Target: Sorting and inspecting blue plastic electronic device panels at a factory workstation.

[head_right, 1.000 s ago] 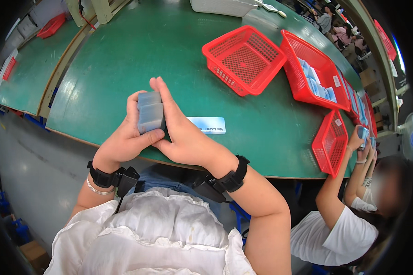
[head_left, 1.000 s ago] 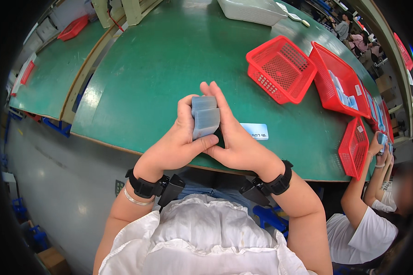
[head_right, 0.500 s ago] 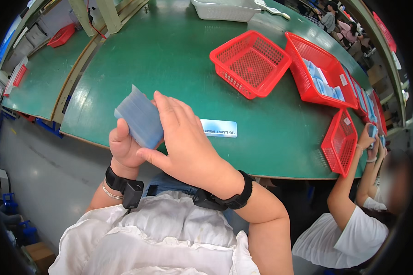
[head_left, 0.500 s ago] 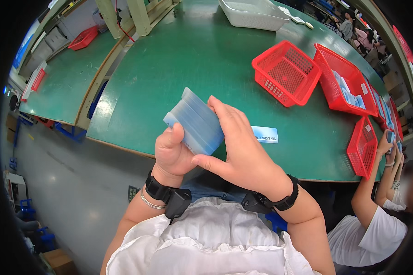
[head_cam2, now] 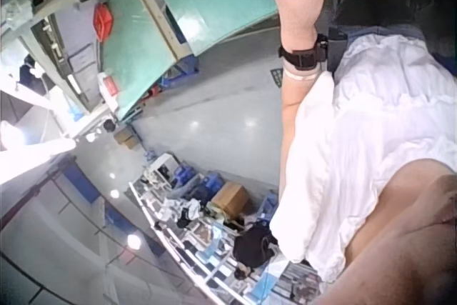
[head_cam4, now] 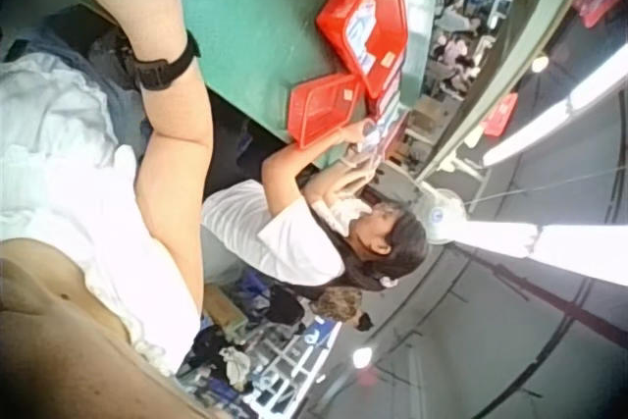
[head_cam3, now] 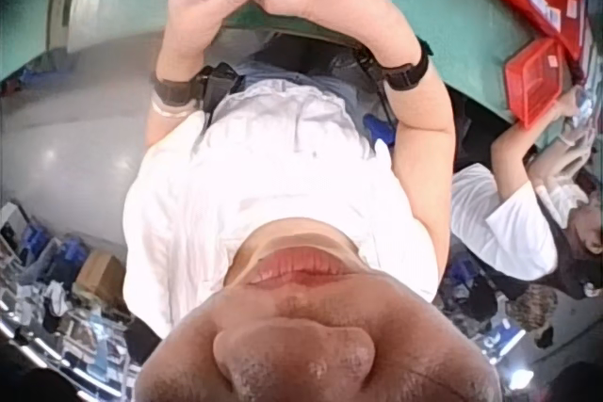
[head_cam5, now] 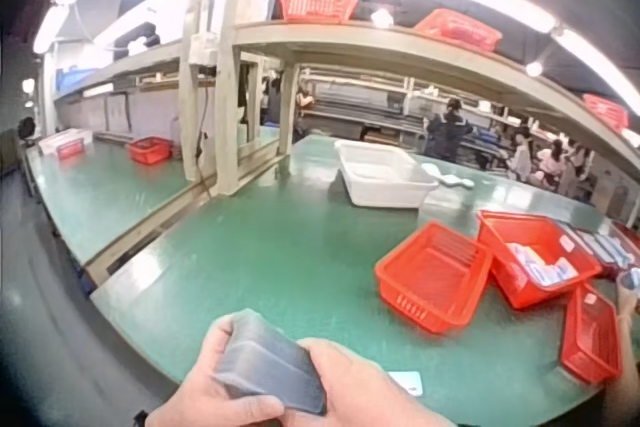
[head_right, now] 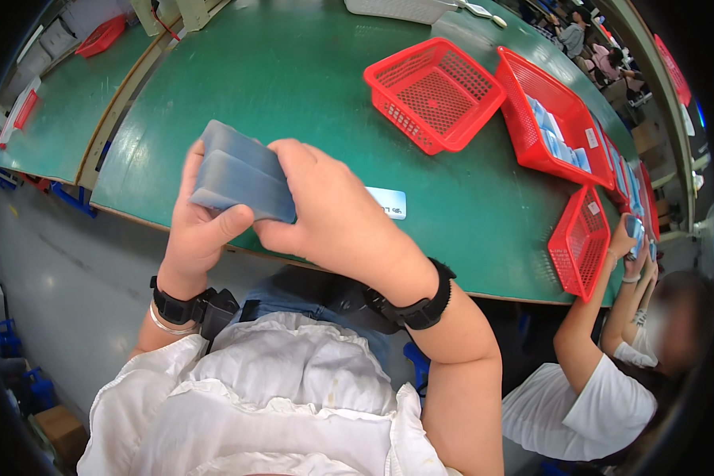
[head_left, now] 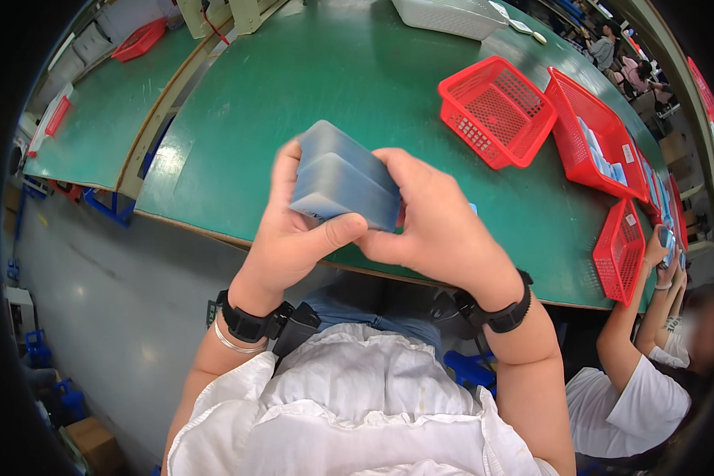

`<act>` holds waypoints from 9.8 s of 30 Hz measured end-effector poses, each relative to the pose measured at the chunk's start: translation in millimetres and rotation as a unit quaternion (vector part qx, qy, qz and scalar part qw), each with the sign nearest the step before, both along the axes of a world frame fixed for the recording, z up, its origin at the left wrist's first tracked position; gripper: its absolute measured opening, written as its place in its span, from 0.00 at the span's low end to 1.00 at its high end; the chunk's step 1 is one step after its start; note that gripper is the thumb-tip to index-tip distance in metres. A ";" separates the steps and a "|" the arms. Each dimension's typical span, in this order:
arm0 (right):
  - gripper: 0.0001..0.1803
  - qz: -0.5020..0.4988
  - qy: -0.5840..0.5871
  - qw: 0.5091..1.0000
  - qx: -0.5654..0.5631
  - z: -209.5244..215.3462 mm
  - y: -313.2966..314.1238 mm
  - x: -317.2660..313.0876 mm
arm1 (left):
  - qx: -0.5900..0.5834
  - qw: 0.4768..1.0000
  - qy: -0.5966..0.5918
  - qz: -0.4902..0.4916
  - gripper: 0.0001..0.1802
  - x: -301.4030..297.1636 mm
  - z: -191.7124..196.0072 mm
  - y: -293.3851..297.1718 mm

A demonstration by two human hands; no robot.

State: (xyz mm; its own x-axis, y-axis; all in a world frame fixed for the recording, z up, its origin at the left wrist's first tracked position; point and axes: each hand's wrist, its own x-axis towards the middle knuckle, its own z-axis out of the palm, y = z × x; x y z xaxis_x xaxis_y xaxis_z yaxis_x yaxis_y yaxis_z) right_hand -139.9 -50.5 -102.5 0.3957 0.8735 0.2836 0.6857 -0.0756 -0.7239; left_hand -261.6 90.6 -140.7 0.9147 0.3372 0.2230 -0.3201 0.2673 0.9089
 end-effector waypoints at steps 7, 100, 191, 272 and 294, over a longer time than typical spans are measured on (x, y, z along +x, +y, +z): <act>0.32 0.017 -0.192 0.967 -0.165 -13.0 9.6 4.9 | 0.539 0.833 0.049 0.117 0.47 1.6 -20.0 27.8; 0.46 0.032 0.003 0.994 -0.102 -43.9 -4.7 42.5 | 0.413 0.894 0.145 0.093 0.38 46.5 -21.4 -11.6; 0.50 -0.013 0.240 0.966 0.095 -22.3 -13.3 36.0 | -0.139 0.974 0.102 -0.145 0.59 54.6 -6.7 -20.6; 0.25 -0.224 0.358 0.896 0.136 -33.8 -49.8 7.0 | -0.136 0.970 0.184 -0.078 0.38 45.1 -8.0 -17.7; 0.11 -0.253 0.399 0.867 0.157 -45.8 -62.5 25.1 | -0.133 0.979 0.158 -0.007 0.34 55.4 -14.4 -15.9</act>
State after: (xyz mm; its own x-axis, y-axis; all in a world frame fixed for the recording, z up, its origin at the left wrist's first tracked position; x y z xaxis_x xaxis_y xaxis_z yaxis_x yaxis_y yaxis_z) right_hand -114.8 -113.0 -148.4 0.8853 0.4605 -0.0648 -0.1067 0.0655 -0.9921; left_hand -206.2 74.7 -155.0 0.9288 0.3318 -0.1648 -0.0296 0.5098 0.8598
